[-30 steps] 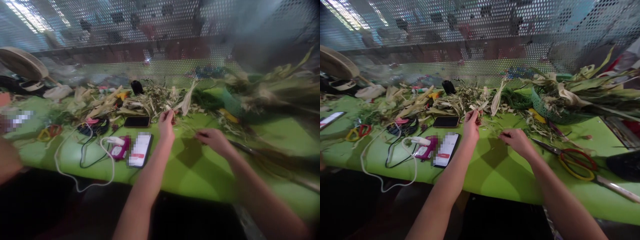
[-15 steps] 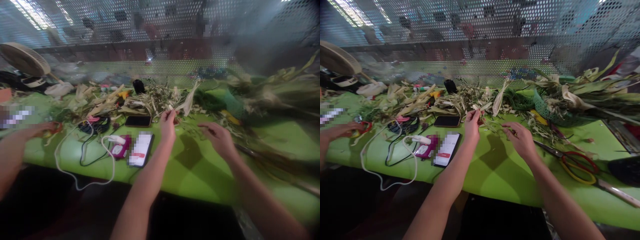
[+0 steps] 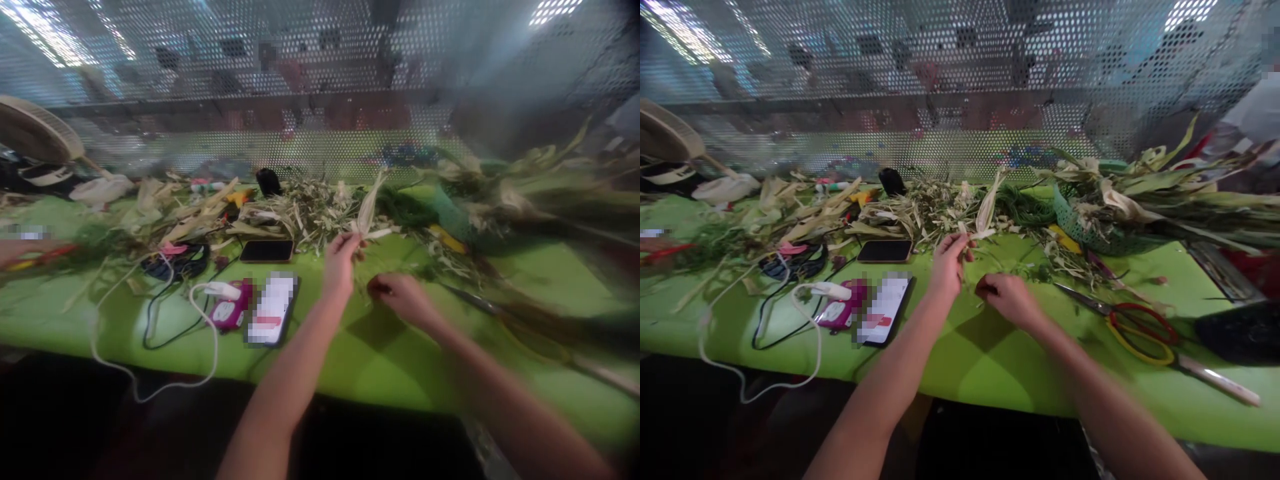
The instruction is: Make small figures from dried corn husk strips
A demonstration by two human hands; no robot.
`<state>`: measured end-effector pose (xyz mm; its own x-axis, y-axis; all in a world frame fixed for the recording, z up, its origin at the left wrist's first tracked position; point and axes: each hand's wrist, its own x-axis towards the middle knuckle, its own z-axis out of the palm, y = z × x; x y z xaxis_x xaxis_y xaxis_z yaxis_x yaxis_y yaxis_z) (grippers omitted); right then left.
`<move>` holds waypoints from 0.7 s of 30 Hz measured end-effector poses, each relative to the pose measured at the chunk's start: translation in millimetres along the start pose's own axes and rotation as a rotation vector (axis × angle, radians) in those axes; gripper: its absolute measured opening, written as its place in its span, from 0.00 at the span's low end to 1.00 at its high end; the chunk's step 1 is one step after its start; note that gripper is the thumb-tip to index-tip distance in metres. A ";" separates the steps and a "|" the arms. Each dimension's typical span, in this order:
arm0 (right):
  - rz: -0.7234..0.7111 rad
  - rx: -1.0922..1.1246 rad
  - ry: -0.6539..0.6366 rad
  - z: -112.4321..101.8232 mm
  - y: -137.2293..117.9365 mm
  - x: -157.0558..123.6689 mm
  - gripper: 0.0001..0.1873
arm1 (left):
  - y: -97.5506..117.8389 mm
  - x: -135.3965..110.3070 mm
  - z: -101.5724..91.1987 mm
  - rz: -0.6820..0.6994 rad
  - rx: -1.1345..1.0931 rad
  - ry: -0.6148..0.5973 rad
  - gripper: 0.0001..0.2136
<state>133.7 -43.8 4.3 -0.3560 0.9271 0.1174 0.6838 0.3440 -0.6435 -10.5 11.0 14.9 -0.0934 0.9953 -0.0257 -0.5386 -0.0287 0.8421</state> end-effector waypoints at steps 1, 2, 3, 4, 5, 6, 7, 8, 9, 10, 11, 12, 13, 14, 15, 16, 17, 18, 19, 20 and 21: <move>-0.010 -0.018 -0.019 -0.5 -0.7 -0.2 0.09 | 5.0 4.4 -3.5 0.034 -0.024 0.033 0.07; -0.015 -0.039 -0.020 -1.4 -0.8 -0.3 0.09 | 9.6 8.6 -7.0 0.065 -0.035 0.062 0.06; -0.016 -0.063 -0.004 -3.0 -0.2 -0.3 0.10 | 13.6 12.4 -10.3 0.086 -0.029 0.065 0.06; -0.013 -0.084 0.018 -5.4 1.0 -0.3 0.10 | 17.0 15.5 -13.3 0.101 -0.016 0.064 0.05; -0.002 -0.104 0.049 -8.7 3.0 -0.3 0.10 | 19.9 17.8 -16.1 0.108 0.006 0.062 0.05; 0.018 -0.118 0.087 -12.6 5.7 -0.2 0.10 | 22.4 19.2 -18.4 0.105 0.048 0.050 0.05; 0.048 -0.127 0.130 -16.9 9.0 0.0 0.10 | 24.7 19.6 -20.4 0.086 0.112 0.022 0.05; 0.083 -0.131 0.180 -21.3 13.0 0.4 0.10 | 26.9 19.0 -21.9 0.054 0.199 -0.032 0.05; 0.117 -0.134 0.232 -25.3 17.7 1.1 0.11 | 29.2 17.4 -23.0 0.011 0.302 -0.120 0.06; 0.143 -0.139 0.281 -28.4 22.9 2.1 0.11 | 31.2 15.0 -23.7 -0.041 0.415 -0.245 0.06; 0.153 -0.147 0.324 -30.1 28.4 3.5 0.11 | 32.6 12.0 -23.8 -0.097 0.530 -0.401 0.06; 0.146 -0.159 0.348 -30.1 34.1 5.3 0.11 | 33.1 8.4 -23.4 -0.148 0.637 -0.570 0.07; 0.131 -0.175 0.359 -28.2 39.5 7.6 0.11 | 32.2 4.6 -22.6 -0.182 0.728 -0.723 0.08; 0.112 -0.191 0.357 -24.7 44.3 10.2 0.11 | 29.9 0.8 -21.4 -0.201 0.807 -0.852 0.08; 0.102 -0.208 0.347 -19.8 48.3 13.1 0.11 | 26.1 -2.7 -19.9 -0.198 0.863 -0.930 0.08; 0.104 -0.228 0.333 -14.0 51.2 16.2 0.11 | 21.4 -5.8 -18.2 -0.169 0.895 -0.949 0.07; 0.118 -0.254 0.323 -8.0 53.1 19.2 0.11 | 16.4 -8.1 -16.6 -0.142 0.915 -0.965 0.07; 0.139 -0.287 0.323 -2.5 54.0 21.9 0.10 | 11.7 -9.5 -15.2 -0.119 0.929 -0.998 0.07; 0.152 -0.319 0.323 1.9 54.2 24.2 0.09 | 8.2 -9.7 -14.4 -0.088 0.943 -1.015 0.08; 0.154 -0.345 0.327 4.9 53.7 25.9 0.07 | 6.1 -8.8 -14.1 -0.038 0.951 -0.989 0.07; 0.147 -0.360 0.334 6.3 52.9 26.8 0.06 | 5.8 -6.9 -14.6 0.024 0.955 -0.925 0.06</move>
<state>156.3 -1.7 -31.3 -0.0572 0.9462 0.3186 0.9084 0.1817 -0.3767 -25.3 2.6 12.1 0.7104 0.7022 0.0472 0.2864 -0.3497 0.8920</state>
